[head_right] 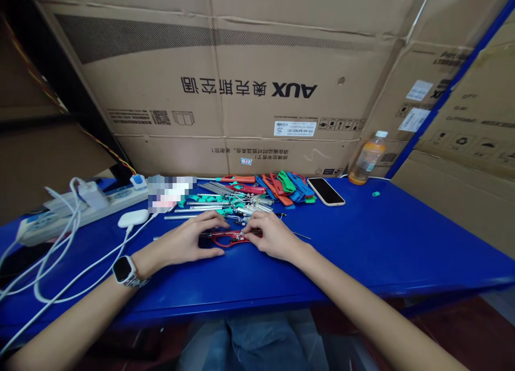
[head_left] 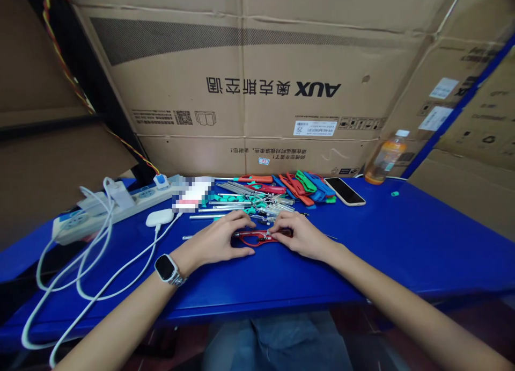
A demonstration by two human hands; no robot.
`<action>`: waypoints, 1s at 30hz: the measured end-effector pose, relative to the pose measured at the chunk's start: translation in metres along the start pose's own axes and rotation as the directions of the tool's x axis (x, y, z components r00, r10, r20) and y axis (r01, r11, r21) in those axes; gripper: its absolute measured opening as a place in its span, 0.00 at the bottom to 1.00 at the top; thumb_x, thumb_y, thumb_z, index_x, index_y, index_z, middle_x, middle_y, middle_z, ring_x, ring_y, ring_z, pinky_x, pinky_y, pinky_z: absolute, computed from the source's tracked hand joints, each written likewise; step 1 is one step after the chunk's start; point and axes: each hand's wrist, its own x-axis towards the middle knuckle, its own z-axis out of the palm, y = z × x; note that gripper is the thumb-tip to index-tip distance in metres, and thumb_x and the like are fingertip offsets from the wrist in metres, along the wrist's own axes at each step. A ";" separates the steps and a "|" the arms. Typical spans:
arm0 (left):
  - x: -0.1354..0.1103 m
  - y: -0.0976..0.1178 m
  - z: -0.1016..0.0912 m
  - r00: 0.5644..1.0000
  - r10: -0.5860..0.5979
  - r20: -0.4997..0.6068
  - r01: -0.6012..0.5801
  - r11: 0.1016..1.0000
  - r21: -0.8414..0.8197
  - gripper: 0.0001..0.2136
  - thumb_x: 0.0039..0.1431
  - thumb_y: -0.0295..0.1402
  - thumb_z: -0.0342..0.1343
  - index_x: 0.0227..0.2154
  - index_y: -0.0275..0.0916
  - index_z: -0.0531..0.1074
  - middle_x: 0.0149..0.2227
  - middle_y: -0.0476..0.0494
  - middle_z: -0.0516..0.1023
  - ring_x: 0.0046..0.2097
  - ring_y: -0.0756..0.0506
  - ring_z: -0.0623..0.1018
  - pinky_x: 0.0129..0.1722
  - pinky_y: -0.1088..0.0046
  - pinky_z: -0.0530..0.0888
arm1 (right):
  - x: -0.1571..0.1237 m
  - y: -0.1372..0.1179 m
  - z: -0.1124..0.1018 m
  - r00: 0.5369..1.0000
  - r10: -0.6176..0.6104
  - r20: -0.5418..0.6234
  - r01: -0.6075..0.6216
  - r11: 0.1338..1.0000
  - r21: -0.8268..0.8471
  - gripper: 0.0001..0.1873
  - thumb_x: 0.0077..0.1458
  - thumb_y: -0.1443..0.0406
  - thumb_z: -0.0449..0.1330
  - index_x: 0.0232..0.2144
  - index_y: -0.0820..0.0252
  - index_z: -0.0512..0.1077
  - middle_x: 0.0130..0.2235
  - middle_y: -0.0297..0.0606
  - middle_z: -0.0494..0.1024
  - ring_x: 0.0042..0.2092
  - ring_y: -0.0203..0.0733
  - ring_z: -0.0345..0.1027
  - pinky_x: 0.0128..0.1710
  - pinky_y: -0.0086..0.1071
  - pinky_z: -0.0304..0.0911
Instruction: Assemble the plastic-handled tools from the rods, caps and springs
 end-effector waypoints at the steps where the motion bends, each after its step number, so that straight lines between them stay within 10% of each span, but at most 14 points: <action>1: -0.001 -0.002 -0.001 1.000 -0.003 -0.007 0.003 1.000 -0.007 0.19 0.57 0.43 0.62 0.50 0.43 0.72 0.49 0.42 0.72 0.51 0.40 0.74 0.52 0.62 0.71 | 0.000 0.001 0.001 1.000 -0.005 -0.005 0.005 1.000 0.005 0.05 0.58 0.67 0.61 0.34 0.57 0.79 0.35 0.37 0.76 0.37 0.39 0.69 0.42 0.36 0.63; 14: 0.002 0.001 -0.002 0.996 0.023 -0.084 -0.018 0.998 0.063 0.17 0.59 0.47 0.60 0.45 0.41 0.74 0.44 0.42 0.74 0.48 0.40 0.74 0.48 0.63 0.71 | 0.011 -0.004 -0.005 0.993 0.025 -0.118 -0.015 0.996 0.083 0.06 0.57 0.68 0.60 0.36 0.59 0.77 0.36 0.37 0.78 0.39 0.40 0.71 0.41 0.34 0.64; 22: 0.036 -0.028 -0.032 0.985 -0.125 -0.122 0.148 0.967 0.205 0.07 0.62 0.27 0.52 0.34 0.38 0.75 0.35 0.44 0.79 0.37 0.43 0.77 0.37 0.69 0.70 | 0.070 0.007 0.004 0.996 -0.009 -0.093 0.004 0.999 -0.051 0.07 0.54 0.72 0.59 0.31 0.60 0.77 0.33 0.36 0.80 0.35 0.39 0.70 0.37 0.32 0.61; 30: 0.031 -0.036 -0.013 0.977 -0.020 -0.210 0.055 0.986 0.160 0.09 0.66 0.29 0.49 0.39 0.39 0.75 0.38 0.43 0.76 0.41 0.43 0.76 0.40 0.70 0.70 | 0.071 0.017 0.000 0.988 0.056 -0.146 -0.071 0.992 -0.100 0.09 0.55 0.71 0.57 0.27 0.60 0.76 0.30 0.36 0.79 0.33 0.38 0.69 0.34 0.31 0.60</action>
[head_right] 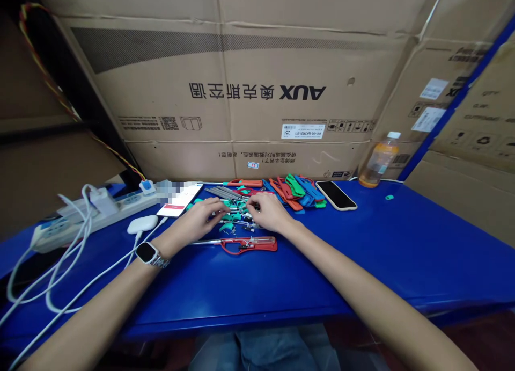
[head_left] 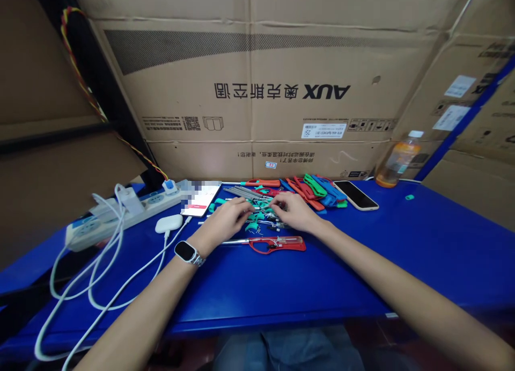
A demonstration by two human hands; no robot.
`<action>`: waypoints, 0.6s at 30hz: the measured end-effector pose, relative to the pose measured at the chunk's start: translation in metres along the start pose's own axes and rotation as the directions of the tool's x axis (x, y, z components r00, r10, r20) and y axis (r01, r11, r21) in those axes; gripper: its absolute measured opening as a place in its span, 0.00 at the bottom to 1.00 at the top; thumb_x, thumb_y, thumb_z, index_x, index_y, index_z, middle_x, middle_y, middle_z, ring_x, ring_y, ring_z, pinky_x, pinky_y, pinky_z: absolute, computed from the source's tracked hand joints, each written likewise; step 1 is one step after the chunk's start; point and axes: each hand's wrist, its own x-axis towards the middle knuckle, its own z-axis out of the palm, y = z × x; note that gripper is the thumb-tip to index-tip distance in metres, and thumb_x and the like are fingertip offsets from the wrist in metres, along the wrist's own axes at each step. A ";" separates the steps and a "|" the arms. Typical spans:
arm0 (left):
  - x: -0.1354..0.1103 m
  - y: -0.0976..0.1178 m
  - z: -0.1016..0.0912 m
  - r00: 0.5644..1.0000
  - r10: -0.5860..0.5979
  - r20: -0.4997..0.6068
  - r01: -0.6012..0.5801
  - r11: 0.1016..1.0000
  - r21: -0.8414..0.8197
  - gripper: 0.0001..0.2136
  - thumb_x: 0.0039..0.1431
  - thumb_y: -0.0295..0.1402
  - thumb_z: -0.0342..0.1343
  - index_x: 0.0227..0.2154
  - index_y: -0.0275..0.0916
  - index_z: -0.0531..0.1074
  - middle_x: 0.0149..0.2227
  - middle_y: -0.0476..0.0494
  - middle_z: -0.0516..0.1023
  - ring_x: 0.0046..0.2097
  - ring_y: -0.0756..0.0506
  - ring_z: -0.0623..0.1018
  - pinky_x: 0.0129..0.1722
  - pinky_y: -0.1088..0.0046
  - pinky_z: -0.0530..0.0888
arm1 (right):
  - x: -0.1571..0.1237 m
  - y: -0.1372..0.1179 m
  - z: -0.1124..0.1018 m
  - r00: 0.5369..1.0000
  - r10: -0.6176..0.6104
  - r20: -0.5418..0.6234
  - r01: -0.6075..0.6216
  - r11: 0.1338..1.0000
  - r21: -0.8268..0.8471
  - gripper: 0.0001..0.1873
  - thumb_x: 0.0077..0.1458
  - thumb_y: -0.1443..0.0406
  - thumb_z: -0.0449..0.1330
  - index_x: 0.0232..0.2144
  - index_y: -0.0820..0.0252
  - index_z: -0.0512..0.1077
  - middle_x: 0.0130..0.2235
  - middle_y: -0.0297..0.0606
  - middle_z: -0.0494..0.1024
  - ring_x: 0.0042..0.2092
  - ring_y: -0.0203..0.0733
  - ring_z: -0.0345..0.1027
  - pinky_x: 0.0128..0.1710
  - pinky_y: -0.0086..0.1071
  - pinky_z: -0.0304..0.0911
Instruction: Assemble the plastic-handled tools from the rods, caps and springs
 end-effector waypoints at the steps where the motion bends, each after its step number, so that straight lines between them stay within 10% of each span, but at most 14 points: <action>1: -0.002 0.001 0.002 1.000 0.015 0.010 -0.015 1.000 0.001 0.09 0.66 0.29 0.49 0.39 0.39 0.75 0.37 0.43 0.76 0.41 0.43 0.75 0.40 0.69 0.70 | -0.003 0.001 -0.003 1.000 0.021 -0.011 -0.021 1.000 0.003 0.08 0.55 0.71 0.57 0.27 0.60 0.76 0.30 0.37 0.79 0.33 0.38 0.69 0.34 0.31 0.60; 18: 0.032 0.014 0.005 0.994 0.098 0.039 -0.097 0.995 -0.024 0.09 0.66 0.29 0.48 0.35 0.38 0.73 0.36 0.43 0.78 0.37 0.45 0.77 0.38 0.70 0.70 | 0.007 0.022 -0.026 0.995 0.097 -0.039 -0.103 0.977 -0.189 0.09 0.57 0.68 0.57 0.38 0.58 0.78 0.38 0.41 0.82 0.41 0.45 0.71 0.44 0.38 0.63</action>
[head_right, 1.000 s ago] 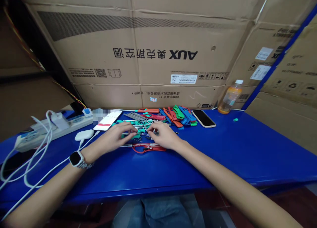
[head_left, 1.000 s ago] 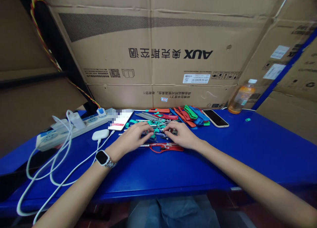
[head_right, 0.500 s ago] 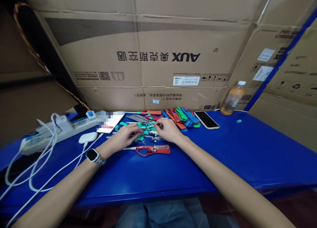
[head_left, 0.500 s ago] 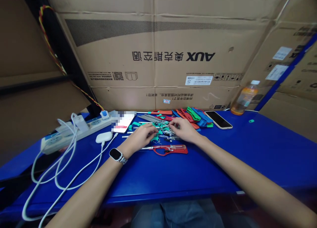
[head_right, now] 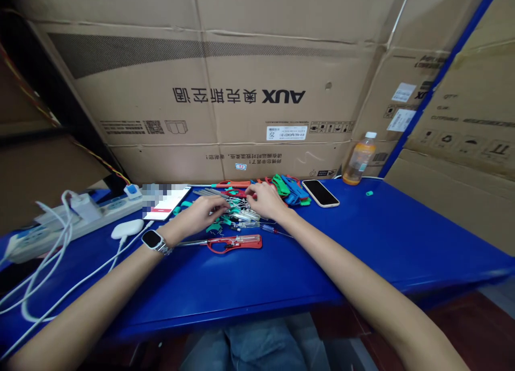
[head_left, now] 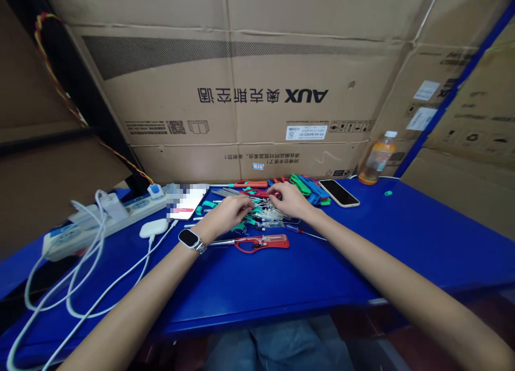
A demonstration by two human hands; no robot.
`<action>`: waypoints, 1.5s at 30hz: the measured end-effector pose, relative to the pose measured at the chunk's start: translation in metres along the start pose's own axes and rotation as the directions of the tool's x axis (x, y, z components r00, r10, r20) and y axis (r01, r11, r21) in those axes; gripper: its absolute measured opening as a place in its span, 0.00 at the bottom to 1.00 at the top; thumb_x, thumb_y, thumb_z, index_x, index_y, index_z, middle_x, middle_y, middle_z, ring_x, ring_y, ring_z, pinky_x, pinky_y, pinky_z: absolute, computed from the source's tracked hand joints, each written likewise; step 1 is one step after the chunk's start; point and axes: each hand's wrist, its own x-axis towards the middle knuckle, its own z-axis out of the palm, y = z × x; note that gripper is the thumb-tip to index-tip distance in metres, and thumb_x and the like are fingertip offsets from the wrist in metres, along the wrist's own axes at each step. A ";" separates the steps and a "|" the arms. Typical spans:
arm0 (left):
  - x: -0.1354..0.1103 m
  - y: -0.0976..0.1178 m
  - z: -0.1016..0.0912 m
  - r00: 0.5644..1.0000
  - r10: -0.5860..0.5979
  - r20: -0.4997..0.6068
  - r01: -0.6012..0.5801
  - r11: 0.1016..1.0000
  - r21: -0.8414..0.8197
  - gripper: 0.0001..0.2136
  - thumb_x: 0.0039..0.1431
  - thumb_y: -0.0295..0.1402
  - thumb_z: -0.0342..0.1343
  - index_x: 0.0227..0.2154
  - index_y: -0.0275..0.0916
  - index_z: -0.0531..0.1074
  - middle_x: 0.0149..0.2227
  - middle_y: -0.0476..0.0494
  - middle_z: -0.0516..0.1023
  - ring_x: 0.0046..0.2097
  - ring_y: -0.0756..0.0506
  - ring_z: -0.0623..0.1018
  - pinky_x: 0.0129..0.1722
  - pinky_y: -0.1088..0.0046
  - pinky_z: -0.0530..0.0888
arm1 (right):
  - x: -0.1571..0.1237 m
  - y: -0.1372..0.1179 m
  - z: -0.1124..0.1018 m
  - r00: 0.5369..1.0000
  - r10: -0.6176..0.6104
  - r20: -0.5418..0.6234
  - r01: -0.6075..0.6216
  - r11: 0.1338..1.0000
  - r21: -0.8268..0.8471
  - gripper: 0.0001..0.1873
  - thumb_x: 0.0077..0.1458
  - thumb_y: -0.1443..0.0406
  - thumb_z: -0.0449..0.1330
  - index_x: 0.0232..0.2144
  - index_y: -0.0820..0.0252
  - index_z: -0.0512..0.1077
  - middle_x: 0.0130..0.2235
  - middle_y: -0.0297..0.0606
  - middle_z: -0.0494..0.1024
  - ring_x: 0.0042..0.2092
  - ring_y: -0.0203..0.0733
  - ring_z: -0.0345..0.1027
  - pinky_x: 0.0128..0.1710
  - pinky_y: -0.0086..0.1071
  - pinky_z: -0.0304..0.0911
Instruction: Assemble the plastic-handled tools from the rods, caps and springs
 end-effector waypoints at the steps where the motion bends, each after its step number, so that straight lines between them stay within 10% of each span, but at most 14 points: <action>1: -0.002 0.000 -0.001 1.000 -0.012 -0.027 0.012 1.000 0.000 0.09 0.67 0.29 0.48 0.35 0.38 0.73 0.37 0.43 0.78 0.37 0.44 0.77 0.39 0.69 0.70 | 0.006 0.001 0.003 0.999 0.015 0.031 -0.014 0.999 -0.045 0.11 0.58 0.67 0.57 0.40 0.58 0.78 0.40 0.41 0.82 0.43 0.46 0.71 0.45 0.39 0.63; 11: -0.025 -0.006 -0.007 0.995 -0.060 -0.073 0.054 0.995 -0.083 0.10 0.68 0.33 0.49 0.37 0.38 0.74 0.36 0.45 0.77 0.36 0.45 0.76 0.37 0.70 0.71 | 0.052 -0.002 0.026 0.989 0.046 0.142 -0.032 0.994 -0.103 0.09 0.54 0.63 0.63 0.38 0.58 0.79 0.40 0.42 0.82 0.47 0.52 0.70 0.51 0.46 0.57; 21: -0.024 0.006 -0.019 0.948 0.003 -0.318 0.034 0.993 0.113 0.17 0.63 0.30 0.55 0.55 0.44 0.67 0.51 0.40 0.68 0.53 0.39 0.69 0.53 0.56 0.69 | 0.002 -0.018 0.004 0.989 -0.142 -0.046 0.147 0.980 0.136 0.13 0.61 0.65 0.56 0.46 0.57 0.75 0.46 0.40 0.80 0.45 0.46 0.72 0.47 0.42 0.62; 32: -0.027 -0.009 -0.010 0.995 -0.104 0.008 0.105 0.992 -0.076 0.04 0.63 0.30 0.54 0.35 0.39 0.73 0.35 0.46 0.75 0.38 0.45 0.75 0.40 0.67 0.72 | -0.005 0.001 0.016 0.999 -0.037 0.034 0.038 0.999 -0.028 0.12 0.58 0.63 0.60 0.45 0.58 0.75 0.46 0.44 0.80 0.50 0.52 0.69 0.51 0.50 0.58; 45: -0.017 0.005 0.008 0.995 0.096 0.030 -0.097 0.995 0.018 0.05 0.64 0.28 0.53 0.34 0.38 0.73 0.38 0.42 0.74 0.42 0.43 0.74 0.44 0.64 0.71 | -0.028 -0.033 0.006 0.983 -0.161 -0.092 0.168 0.983 0.077 0.10 0.58 0.65 0.59 0.42 0.56 0.75 0.46 0.42 0.76 0.49 0.50 0.67 0.50 0.48 0.58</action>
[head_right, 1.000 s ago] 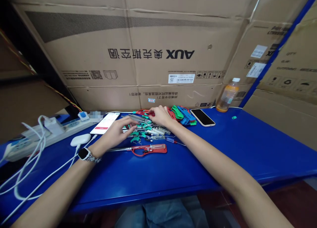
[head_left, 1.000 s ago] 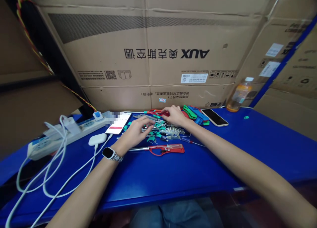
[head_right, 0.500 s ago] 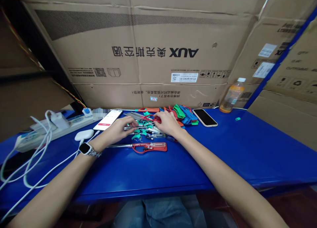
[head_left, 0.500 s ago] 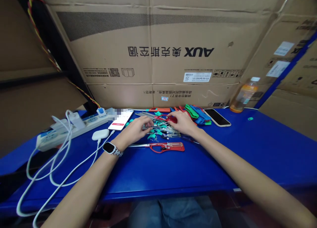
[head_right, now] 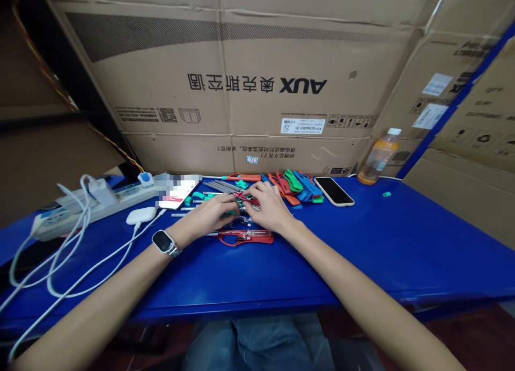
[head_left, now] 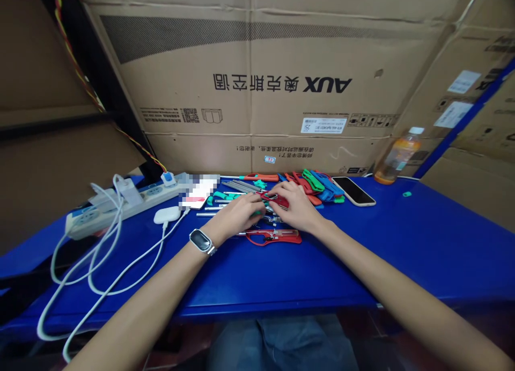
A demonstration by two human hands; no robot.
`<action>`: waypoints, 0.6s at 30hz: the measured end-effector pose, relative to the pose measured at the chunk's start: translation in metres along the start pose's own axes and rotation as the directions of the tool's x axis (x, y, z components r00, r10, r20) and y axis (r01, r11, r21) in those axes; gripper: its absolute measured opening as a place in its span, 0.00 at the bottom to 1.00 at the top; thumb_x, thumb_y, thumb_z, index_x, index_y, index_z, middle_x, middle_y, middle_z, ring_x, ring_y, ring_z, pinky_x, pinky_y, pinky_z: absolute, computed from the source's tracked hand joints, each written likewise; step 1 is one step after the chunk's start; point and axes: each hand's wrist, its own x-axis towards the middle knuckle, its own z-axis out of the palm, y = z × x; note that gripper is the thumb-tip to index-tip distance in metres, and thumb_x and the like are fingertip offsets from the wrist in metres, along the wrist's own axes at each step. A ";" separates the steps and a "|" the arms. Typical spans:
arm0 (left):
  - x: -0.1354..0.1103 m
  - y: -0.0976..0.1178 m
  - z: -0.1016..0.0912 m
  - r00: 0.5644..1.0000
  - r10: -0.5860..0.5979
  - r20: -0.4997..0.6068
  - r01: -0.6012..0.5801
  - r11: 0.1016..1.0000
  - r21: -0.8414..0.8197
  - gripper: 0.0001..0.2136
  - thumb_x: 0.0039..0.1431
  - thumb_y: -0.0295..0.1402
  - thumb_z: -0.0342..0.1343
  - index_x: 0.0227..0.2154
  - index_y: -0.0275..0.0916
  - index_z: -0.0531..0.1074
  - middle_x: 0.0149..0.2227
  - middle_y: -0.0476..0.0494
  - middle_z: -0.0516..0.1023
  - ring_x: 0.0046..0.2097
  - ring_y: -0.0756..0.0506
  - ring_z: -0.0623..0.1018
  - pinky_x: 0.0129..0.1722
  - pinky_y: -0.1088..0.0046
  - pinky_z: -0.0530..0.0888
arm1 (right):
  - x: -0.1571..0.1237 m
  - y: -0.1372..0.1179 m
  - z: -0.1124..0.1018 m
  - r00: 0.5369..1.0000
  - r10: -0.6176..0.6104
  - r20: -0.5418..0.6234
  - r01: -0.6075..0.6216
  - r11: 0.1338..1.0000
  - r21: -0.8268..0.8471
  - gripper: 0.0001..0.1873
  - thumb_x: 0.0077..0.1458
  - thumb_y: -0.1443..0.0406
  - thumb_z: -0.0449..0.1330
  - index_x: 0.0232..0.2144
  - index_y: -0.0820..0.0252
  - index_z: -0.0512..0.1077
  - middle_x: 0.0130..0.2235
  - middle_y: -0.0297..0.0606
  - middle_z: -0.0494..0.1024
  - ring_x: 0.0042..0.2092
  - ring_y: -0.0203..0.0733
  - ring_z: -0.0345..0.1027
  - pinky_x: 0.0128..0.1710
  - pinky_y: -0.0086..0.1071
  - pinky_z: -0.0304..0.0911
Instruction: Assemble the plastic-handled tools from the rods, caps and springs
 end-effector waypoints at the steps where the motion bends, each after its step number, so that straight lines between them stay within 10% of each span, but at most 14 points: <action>1: -0.001 0.001 -0.003 0.999 -0.032 -0.033 0.029 0.995 -0.096 0.05 0.64 0.29 0.53 0.34 0.38 0.73 0.36 0.44 0.74 0.39 0.44 0.74 0.42 0.66 0.71 | -0.001 -0.003 0.000 1.000 -0.019 0.006 0.019 0.999 0.045 0.10 0.58 0.65 0.59 0.42 0.56 0.75 0.45 0.42 0.76 0.49 0.49 0.67 0.51 0.47 0.59; 6: -0.001 0.010 -0.015 0.939 -0.311 -0.143 0.148 0.744 -0.652 0.08 0.61 0.37 0.57 0.35 0.37 0.69 0.33 0.47 0.75 0.34 0.48 0.75 0.36 0.71 0.73 | -0.010 -0.018 0.003 0.999 -0.029 0.036 0.014 0.927 0.375 0.21 0.53 0.59 0.66 0.49 0.57 0.71 0.44 0.40 0.78 0.45 0.44 0.72 0.48 0.39 0.65; 10: 0.003 0.013 -0.012 0.909 -0.391 -0.143 0.139 0.609 -0.781 0.11 0.59 0.39 0.59 0.32 0.37 0.67 0.32 0.48 0.73 0.33 0.50 0.75 0.34 0.74 0.73 | -0.012 -0.026 0.011 0.990 0.137 -0.019 -0.108 0.850 0.516 0.17 0.53 0.62 0.65 0.45 0.59 0.72 0.34 0.35 0.79 0.35 0.39 0.73 0.38 0.33 0.67; 14: 0.000 0.014 -0.011 0.907 -0.347 -0.241 0.102 0.733 -0.673 0.08 0.61 0.37 0.57 0.35 0.36 0.68 0.33 0.47 0.73 0.34 0.50 0.74 0.35 0.73 0.73 | -0.012 -0.026 0.014 0.975 0.210 0.072 -0.206 0.737 0.644 0.12 0.58 0.59 0.59 0.41 0.61 0.73 0.31 0.37 0.81 0.32 0.39 0.74 0.35 0.32 0.67; 18: -0.011 0.017 -0.018 0.954 -0.060 -0.294 -0.043 0.942 -0.332 0.05 0.64 0.32 0.54 0.40 0.37 0.73 0.41 0.43 0.74 0.42 0.46 0.75 0.43 0.67 0.74 | -0.015 -0.022 0.013 0.964 0.188 0.190 -0.267 0.677 0.686 0.17 0.57 0.54 0.60 0.37 0.62 0.75 0.29 0.37 0.81 0.29 0.37 0.72 0.31 0.30 0.66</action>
